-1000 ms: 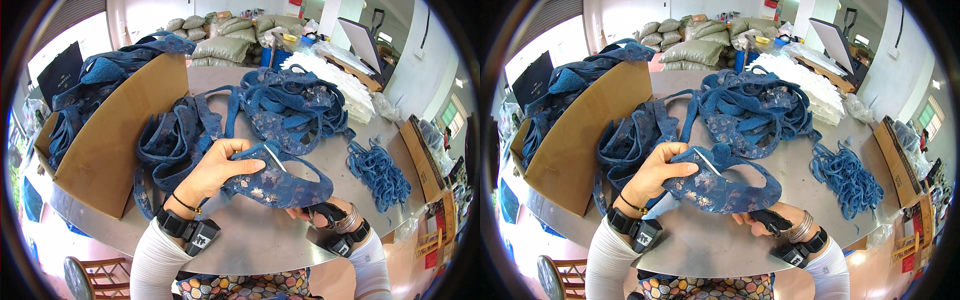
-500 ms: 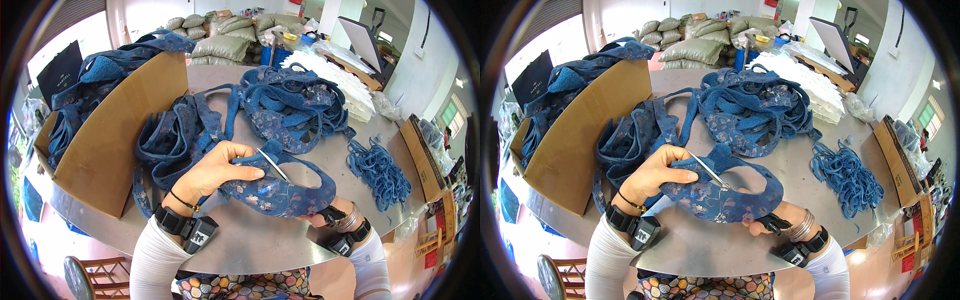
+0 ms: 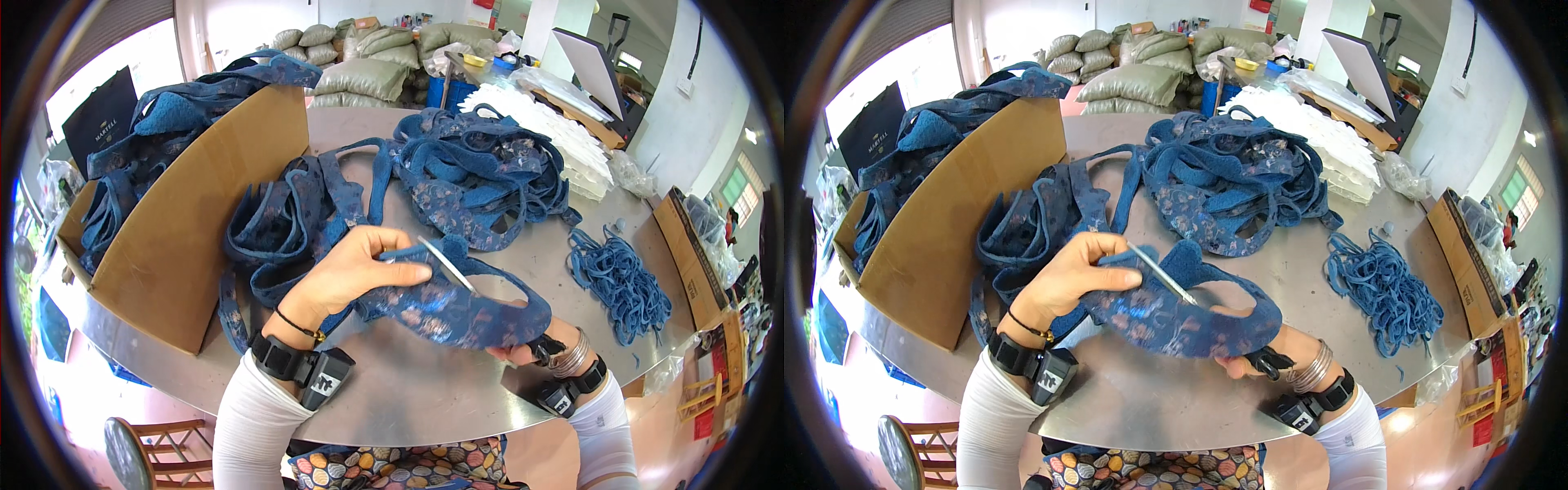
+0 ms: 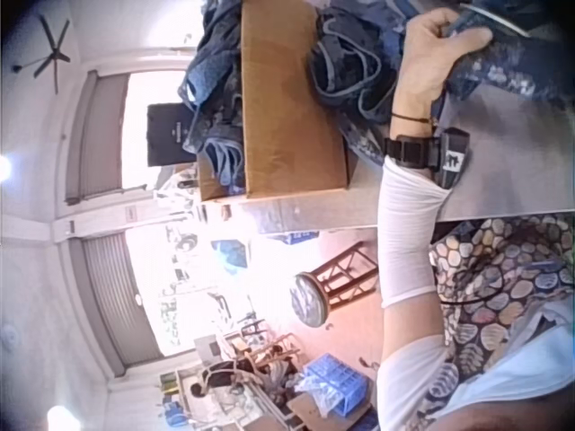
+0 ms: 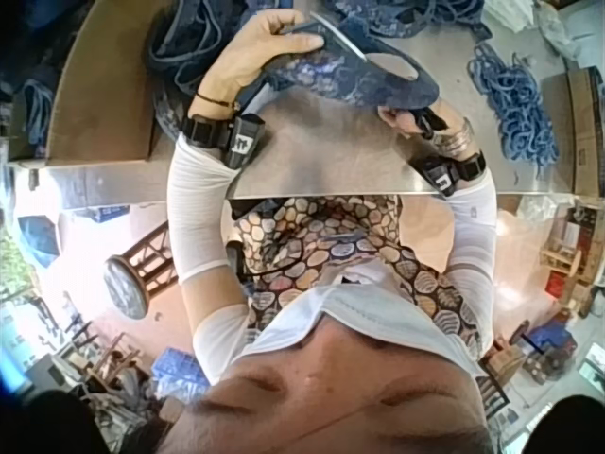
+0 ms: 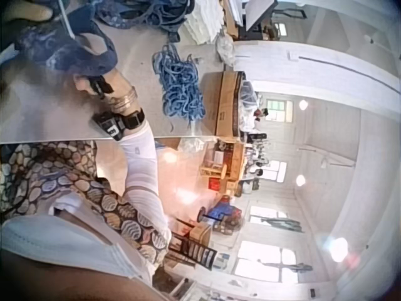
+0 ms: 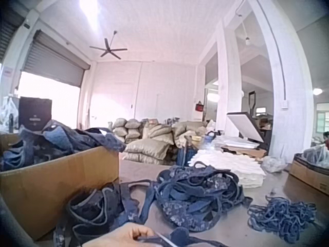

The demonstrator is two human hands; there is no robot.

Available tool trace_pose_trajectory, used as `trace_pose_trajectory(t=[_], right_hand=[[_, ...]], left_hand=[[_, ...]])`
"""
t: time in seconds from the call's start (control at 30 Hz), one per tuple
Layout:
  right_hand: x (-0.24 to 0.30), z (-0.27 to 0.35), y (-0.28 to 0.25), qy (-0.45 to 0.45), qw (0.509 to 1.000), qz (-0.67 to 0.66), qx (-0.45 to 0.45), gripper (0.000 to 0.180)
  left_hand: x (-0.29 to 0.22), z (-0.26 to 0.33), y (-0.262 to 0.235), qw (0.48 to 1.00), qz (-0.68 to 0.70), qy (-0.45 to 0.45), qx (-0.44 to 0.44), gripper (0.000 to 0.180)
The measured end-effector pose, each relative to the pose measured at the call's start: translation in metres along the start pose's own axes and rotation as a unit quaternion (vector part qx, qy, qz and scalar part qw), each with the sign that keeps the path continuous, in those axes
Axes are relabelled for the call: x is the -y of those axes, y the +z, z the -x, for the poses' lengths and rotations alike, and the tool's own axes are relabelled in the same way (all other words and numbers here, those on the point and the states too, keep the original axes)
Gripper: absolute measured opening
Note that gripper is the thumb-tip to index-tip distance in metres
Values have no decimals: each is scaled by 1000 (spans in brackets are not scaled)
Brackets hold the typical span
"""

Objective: Trimming excess blue lace fabric from a shoe upper using scissors.

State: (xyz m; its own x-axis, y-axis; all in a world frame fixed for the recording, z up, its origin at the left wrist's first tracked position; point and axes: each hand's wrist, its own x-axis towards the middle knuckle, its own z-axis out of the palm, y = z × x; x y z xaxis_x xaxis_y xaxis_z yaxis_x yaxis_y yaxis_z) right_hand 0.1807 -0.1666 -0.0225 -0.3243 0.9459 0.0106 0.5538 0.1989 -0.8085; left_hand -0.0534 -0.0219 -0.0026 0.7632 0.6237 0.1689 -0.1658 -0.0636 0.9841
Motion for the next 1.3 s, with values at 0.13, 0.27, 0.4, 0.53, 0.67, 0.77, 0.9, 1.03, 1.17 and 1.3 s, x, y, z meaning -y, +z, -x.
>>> trace_pose_trajectory(t=[0.13, 0.27, 0.4, 0.53, 0.67, 0.77, 0.9, 1.03, 1.17, 1.3], right_hand=[[-8, 3, 8, 22, 980, -189, -55, 60], [0, 2, 2, 4, 949, -307, -69, 49], [3, 0, 12, 34, 955, -272, -118, 52], [14, -2, 12, 62, 971, -218, -80, 61], [11, -8, 22, 57, 971, -220, -77, 73], [8, -11, 28, 60, 963, -254, -74, 96], [-15, -9, 37, -56, 960, -252, -111, 83], [-15, -8, 22, -89, 981, -164, -55, 55], [-8, -2, 15, 67, 976, -207, -29, 65], [0, -1, 14, 33, 963, -263, -37, 65]], left_hand=[[0, -7, 13, 923, -53, 240, -297, 17], [-6, 10, 17, 942, -68, 267, -190, 51], [-9, 12, 46, 997, 48, -59, -24, 47], [5, -6, 54, 958, 261, 12, -117, 49], [7, -2, 43, 928, 327, -11, -178, 26], [9, 0, 40, 933, 319, 11, -165, 17], [13, 0, 37, 958, 246, 46, -139, 17], [7, 2, 41, 958, 240, 36, -149, 12], [5, 1, 33, 931, 293, 54, -211, 9], [10, -3, 32, 919, 291, 83, -254, 6]])
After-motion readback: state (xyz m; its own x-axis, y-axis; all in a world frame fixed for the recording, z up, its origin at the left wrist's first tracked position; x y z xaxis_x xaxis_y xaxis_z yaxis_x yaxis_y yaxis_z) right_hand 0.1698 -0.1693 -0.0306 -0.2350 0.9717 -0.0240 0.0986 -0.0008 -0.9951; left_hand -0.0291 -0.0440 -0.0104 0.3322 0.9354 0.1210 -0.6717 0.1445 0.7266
